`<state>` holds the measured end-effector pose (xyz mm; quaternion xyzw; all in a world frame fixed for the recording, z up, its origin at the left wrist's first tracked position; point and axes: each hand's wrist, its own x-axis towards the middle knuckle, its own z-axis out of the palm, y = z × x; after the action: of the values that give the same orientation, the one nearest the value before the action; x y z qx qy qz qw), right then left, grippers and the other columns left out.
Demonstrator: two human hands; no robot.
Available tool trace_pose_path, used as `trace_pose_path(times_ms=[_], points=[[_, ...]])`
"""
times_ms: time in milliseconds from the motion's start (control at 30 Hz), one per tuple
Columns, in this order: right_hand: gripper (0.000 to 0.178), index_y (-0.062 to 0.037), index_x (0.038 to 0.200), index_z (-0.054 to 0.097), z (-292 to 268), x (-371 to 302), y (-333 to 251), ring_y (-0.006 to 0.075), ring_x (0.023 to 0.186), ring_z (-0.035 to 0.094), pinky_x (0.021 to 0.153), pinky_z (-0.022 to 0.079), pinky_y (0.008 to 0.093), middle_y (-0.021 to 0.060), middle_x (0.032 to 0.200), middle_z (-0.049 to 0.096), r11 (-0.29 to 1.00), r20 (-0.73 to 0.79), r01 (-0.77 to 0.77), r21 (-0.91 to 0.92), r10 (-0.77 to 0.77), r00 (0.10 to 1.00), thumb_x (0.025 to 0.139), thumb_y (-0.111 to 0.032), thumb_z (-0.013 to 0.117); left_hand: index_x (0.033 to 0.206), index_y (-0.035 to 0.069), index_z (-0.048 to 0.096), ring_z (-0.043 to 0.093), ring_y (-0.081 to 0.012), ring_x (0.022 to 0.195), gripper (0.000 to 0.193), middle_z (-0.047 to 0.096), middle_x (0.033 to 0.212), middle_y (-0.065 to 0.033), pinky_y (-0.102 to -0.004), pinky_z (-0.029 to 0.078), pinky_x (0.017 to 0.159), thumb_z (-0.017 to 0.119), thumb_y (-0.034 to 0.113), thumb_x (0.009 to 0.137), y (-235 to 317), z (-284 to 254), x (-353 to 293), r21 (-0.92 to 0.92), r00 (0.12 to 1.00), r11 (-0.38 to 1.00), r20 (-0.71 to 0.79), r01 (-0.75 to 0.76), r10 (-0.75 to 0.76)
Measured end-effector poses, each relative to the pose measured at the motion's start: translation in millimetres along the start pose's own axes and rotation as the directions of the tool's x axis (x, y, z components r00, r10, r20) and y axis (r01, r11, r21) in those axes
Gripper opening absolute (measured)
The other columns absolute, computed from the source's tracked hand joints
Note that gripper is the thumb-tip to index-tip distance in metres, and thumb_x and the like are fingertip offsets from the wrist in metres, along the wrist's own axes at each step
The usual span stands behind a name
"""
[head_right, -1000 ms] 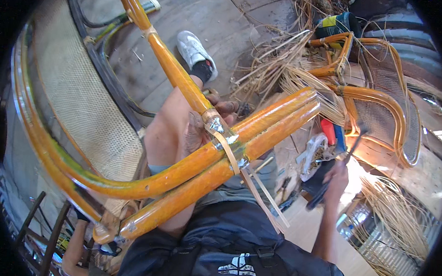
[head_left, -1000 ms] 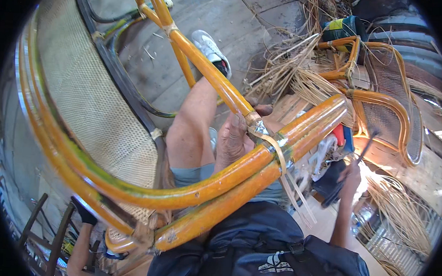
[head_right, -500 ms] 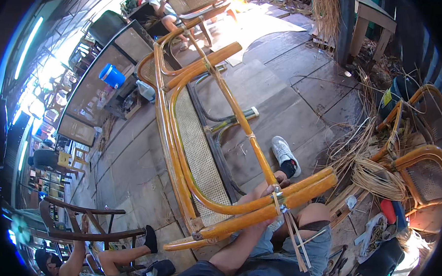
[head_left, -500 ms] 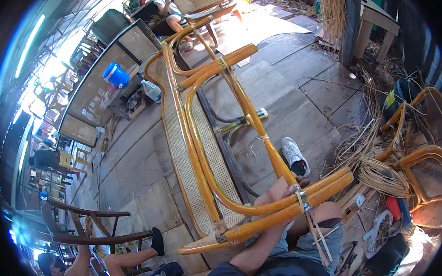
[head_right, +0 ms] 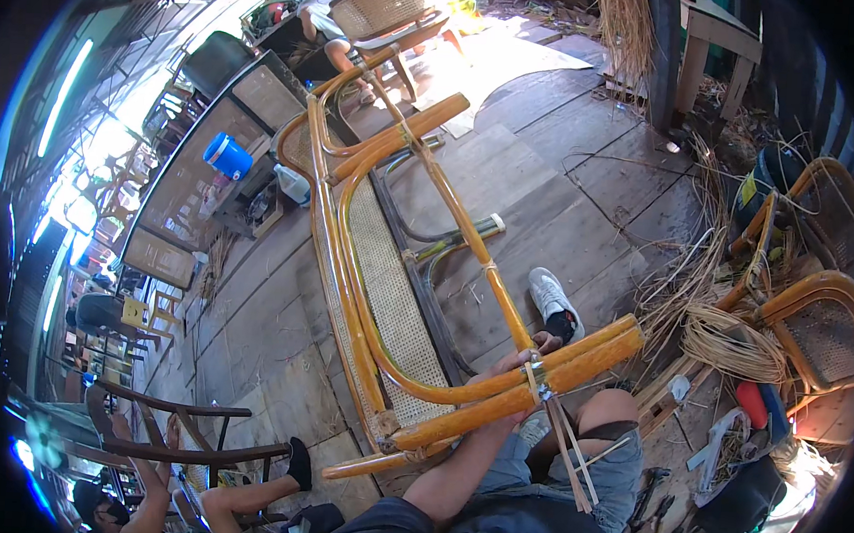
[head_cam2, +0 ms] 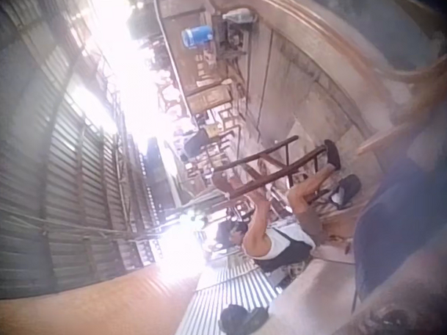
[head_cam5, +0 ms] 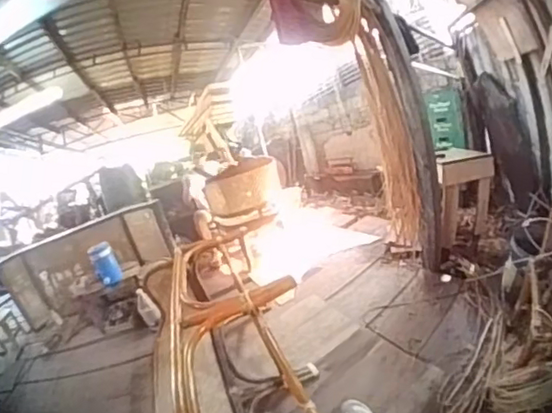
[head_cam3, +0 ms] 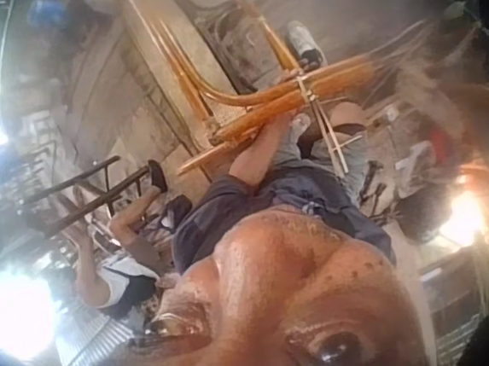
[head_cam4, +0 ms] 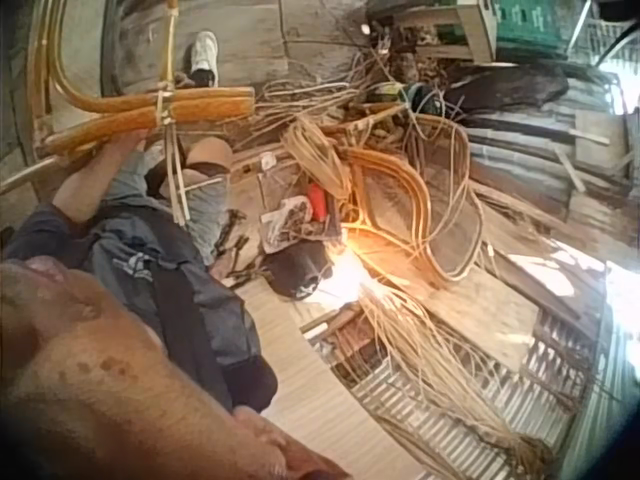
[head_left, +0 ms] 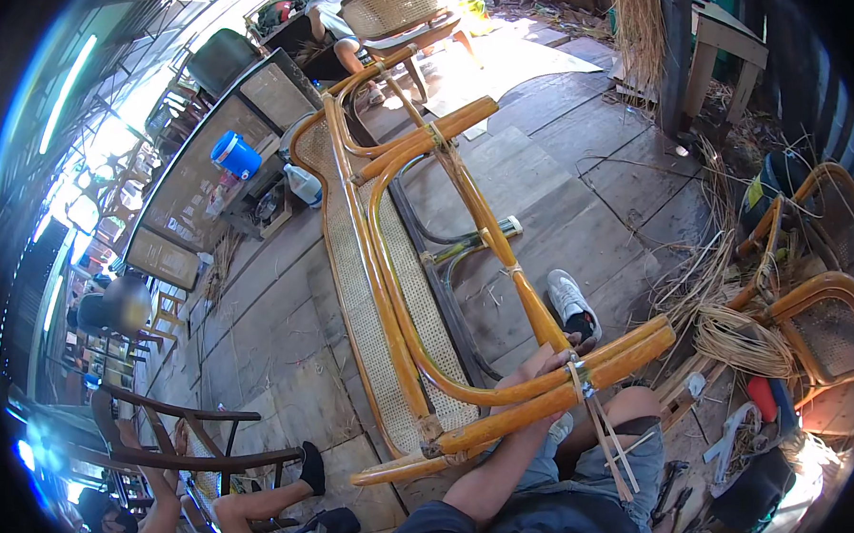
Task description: Repairing a bamboo chair by wrapping rattan strips around joints and securing them with nails.
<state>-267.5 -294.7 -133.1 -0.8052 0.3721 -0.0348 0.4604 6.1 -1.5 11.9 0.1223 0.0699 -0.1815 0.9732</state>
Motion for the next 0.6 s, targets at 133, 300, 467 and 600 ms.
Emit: trace_pose_path(times_ms=[133,300,467,600], points=[[0.030,0.0016,0.108,0.053,8.5,8.5,-9.2,0.0248,0.087,0.057,0.078,0.045,0.0344,0.0151,0.095,0.060,0.999,0.009,0.029,-0.026,-0.029,1.000,0.084,-0.016,0.057,0.115,0.000,0.040,0.052,-0.0191,0.101,0.043,0.051,0.105,-0.0092,-0.0322,0.046,0.088,0.059,0.019,0.082,5.2,4.5,-2.6,0.021,1.000,1.000,0.009,0.017,-0.017],[0.029,0.0014,0.106,0.053,22.2,22.0,-20.1,0.0257,0.086,0.057,0.077,0.045,0.0351,0.0154,0.094,0.059,0.996,0.054,0.057,-0.063,-0.053,0.997,0.083,-0.017,0.057,0.119,0.003,0.041,0.053,-0.0212,0.105,0.042,0.052,0.109,-0.0115,-0.0335,0.046,0.089,0.058,0.019,0.084,6.8,-0.7,-3.0,-0.048,1.000,0.999,0.018,0.019,-0.018],[0.029,0.0013,0.105,0.054,31.1,37.3,-34.5,0.0266,0.085,0.057,0.077,0.045,0.0358,0.0156,0.093,0.059,0.991,0.049,0.098,-0.093,-0.093,0.994,0.083,-0.017,0.058,0.123,0.005,0.042,0.054,-0.0201,0.105,0.041,0.053,0.112,-0.0110,-0.0334,0.048,0.088,0.057,0.018,0.086,-9.8,-52.3,11.3,-0.126,0.984,0.990,0.175,0.066,-0.044],[0.028,0.0012,0.103,0.054,48.0,58.1,-48.2,0.0273,0.085,0.057,0.076,0.045,0.0363,0.0158,0.092,0.059,0.982,0.080,0.147,-0.118,-0.138,0.987,0.082,-0.017,0.058,0.124,0.006,0.041,0.055,-0.0166,0.104,0.041,0.054,0.112,-0.0077,-0.0310,0.048,0.090,0.056,0.018,0.088,-17.6,-51.0,11.0,-0.252,0.958,0.965,0.288,0.068,0.007]])
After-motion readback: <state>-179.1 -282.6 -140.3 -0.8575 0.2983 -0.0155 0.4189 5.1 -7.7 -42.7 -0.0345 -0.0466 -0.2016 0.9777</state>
